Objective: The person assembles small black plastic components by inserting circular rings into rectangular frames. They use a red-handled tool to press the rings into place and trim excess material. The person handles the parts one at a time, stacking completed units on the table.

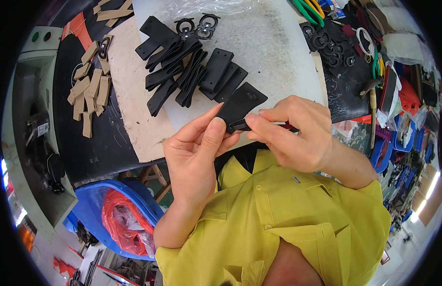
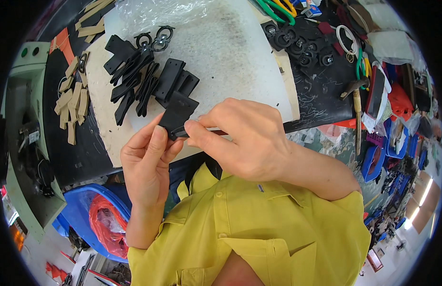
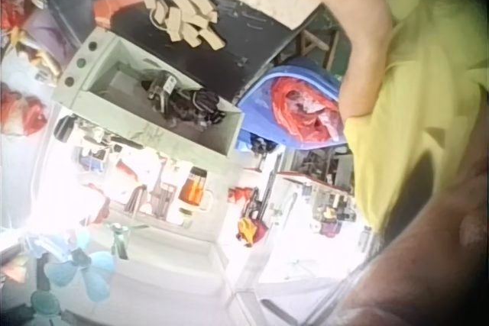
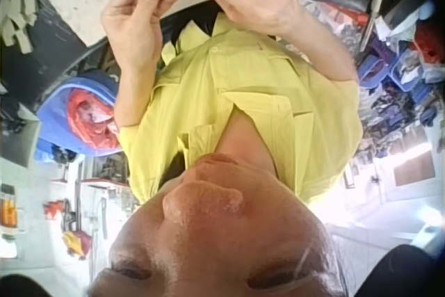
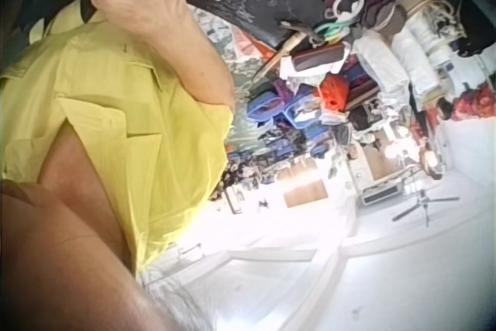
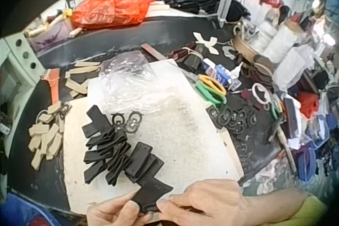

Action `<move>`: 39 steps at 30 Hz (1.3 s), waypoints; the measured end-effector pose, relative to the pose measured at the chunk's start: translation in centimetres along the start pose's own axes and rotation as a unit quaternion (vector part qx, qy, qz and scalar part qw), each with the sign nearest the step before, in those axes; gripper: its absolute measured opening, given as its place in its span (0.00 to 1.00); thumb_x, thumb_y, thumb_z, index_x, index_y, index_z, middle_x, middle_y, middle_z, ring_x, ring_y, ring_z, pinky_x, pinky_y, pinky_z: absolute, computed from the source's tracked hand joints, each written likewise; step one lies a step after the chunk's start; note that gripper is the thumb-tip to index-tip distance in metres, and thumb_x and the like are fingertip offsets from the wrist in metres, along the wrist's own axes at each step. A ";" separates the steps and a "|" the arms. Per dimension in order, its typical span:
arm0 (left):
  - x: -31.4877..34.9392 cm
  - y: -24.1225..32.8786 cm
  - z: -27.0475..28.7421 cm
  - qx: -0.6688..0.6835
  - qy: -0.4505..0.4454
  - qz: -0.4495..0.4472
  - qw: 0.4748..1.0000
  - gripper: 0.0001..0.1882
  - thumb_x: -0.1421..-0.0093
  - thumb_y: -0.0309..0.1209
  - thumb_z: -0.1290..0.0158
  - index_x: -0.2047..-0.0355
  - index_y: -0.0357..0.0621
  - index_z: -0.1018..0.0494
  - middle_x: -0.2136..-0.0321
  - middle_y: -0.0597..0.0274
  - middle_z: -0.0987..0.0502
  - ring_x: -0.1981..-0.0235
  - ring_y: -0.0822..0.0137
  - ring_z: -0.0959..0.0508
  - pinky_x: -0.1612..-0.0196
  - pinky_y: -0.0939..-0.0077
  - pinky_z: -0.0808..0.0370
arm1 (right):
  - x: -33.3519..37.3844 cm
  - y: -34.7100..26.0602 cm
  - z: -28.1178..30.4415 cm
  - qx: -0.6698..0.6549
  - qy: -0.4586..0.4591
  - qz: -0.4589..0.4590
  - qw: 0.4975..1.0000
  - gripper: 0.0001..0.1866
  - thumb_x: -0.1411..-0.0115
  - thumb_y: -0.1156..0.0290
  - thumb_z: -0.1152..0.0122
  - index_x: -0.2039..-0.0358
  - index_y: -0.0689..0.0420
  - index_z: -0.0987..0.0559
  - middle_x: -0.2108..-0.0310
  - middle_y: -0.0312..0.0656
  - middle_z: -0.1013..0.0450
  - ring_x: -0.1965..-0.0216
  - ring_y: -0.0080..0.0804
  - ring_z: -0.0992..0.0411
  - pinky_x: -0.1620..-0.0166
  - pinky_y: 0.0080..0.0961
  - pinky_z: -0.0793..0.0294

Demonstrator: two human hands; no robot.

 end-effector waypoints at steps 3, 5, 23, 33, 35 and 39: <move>0.6 1.0 -0.7 -0.111 0.021 -0.100 0.989 0.14 0.41 0.20 0.51 0.54 0.27 0.30 0.65 0.50 0.23 0.66 0.67 0.21 0.61 0.79 0.21 | 0.2 0.9 -0.2 -0.034 -0.028 -0.084 0.995 0.12 0.58 0.76 0.34 0.69 0.61 0.21 0.77 0.39 0.29 0.83 0.27 0.33 0.81 0.20 0.34; 1.5 1.8 -1.5 -0.244 0.015 -0.219 0.945 0.13 0.40 0.19 0.53 0.54 0.27 0.30 0.63 0.49 0.23 0.64 0.65 0.21 0.60 0.76 0.21 | 0.2 2.0 -0.5 -0.070 -0.078 -0.203 0.974 0.10 0.55 0.76 0.34 0.69 0.61 0.21 0.79 0.41 0.30 0.83 0.24 0.34 0.81 0.19 0.35; -0.6 -1.0 0.1 0.032 -0.061 0.068 0.995 0.11 0.42 0.26 0.47 0.62 0.29 0.29 0.68 0.49 0.22 0.69 0.64 0.20 0.65 0.74 0.20 | 4.5 4.8 -3.8 -0.594 0.014 -0.560 0.578 0.09 0.41 0.66 0.42 0.71 0.60 0.24 0.89 0.29 0.36 0.89 0.11 0.45 0.85 0.12 0.51; -1.2 -1.4 -1.8 0.089 -0.058 0.032 0.994 0.08 0.40 0.27 0.49 0.64 0.33 0.30 0.70 0.56 0.24 0.71 0.68 0.22 0.65 0.75 0.24 | 4.4 5.0 -3.3 -0.565 -0.017 -0.536 0.627 0.10 0.42 0.65 0.40 0.71 0.60 0.22 0.86 0.29 0.35 0.87 0.11 0.42 0.85 0.12 0.48; -1.0 -1.3 -2.2 0.050 -0.064 0.056 0.995 0.08 0.40 0.25 0.50 0.63 0.32 0.30 0.70 0.55 0.24 0.72 0.69 0.22 0.69 0.77 0.22 | 4.0 4.9 -2.2 -0.503 -0.036 -0.530 0.682 0.10 0.42 0.66 0.40 0.71 0.60 0.22 0.85 0.29 0.35 0.87 0.12 0.41 0.84 0.13 0.46; -1.2 0.0 -3.1 -0.092 -0.103 -0.043 0.989 0.06 0.43 0.21 0.47 0.65 0.30 0.29 0.73 0.56 0.25 0.75 0.72 0.23 0.73 0.82 0.23 | 5.2 5.0 -2.2 -0.557 -0.006 -0.535 0.635 0.09 0.43 0.66 0.40 0.71 0.60 0.22 0.86 0.29 0.34 0.86 0.11 0.40 0.83 0.13 0.44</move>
Point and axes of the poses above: each hand's wrist, its own x-axis away from the middle knuckle, its own z-axis out of the back of the hand, y = z × x, the point moved 7 cm from there along -x, towards the middle knuckle
